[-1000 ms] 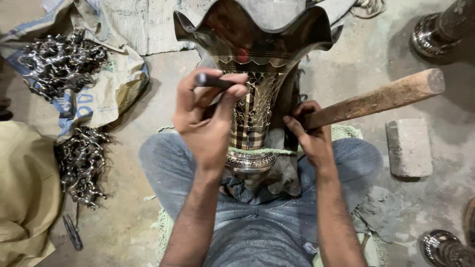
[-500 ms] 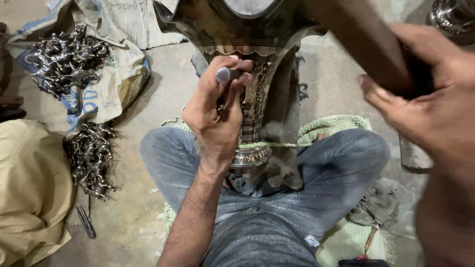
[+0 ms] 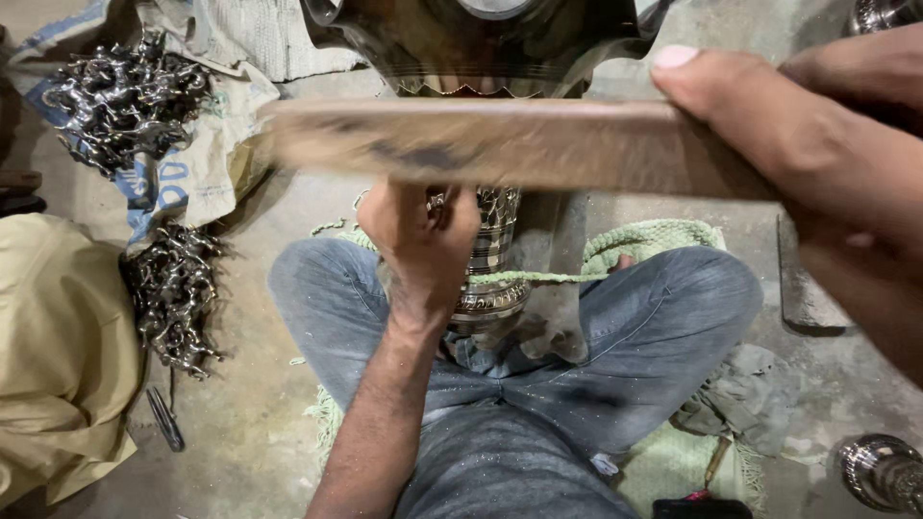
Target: The person sits cross-legged on the floor and uses a hammer and chisel to shape and emboss a decorative metal vase. The person repeatedly strikes the chisel against the vase's surface to create patterns.
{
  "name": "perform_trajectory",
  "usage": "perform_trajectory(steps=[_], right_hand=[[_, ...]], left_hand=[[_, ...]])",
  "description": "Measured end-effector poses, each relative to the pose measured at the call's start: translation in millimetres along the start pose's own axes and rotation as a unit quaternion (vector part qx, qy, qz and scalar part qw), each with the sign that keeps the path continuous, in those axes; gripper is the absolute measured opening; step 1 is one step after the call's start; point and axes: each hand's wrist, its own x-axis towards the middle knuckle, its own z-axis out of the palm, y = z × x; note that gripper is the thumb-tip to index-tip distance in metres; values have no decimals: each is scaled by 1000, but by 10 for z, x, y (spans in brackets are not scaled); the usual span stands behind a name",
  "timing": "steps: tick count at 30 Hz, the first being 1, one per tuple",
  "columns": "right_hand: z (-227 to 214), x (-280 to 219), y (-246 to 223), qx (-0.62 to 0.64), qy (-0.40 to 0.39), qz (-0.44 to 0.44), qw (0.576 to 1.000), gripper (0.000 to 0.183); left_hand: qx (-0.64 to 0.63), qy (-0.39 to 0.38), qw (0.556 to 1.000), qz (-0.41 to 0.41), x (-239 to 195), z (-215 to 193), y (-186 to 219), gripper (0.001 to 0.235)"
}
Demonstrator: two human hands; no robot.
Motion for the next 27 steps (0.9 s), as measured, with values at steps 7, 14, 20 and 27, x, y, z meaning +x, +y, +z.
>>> perform_trajectory(steps=[7,14,20,27], right_hand=[[138,-213,38,-113,12,57,992,57],[388,-381,473,-61,48,85,993,53],[393,-365,496,-33,31,85,995,48],[208,49,166,-27,10,48,998,43]], left_hand=[[-132,91,976,144,98,-44,156,23],[-194,71,966,155,236,-109,370,35],[-206,41,969,134,144,-137,387,34],[-188,64,972,123,125,-98,299,39]])
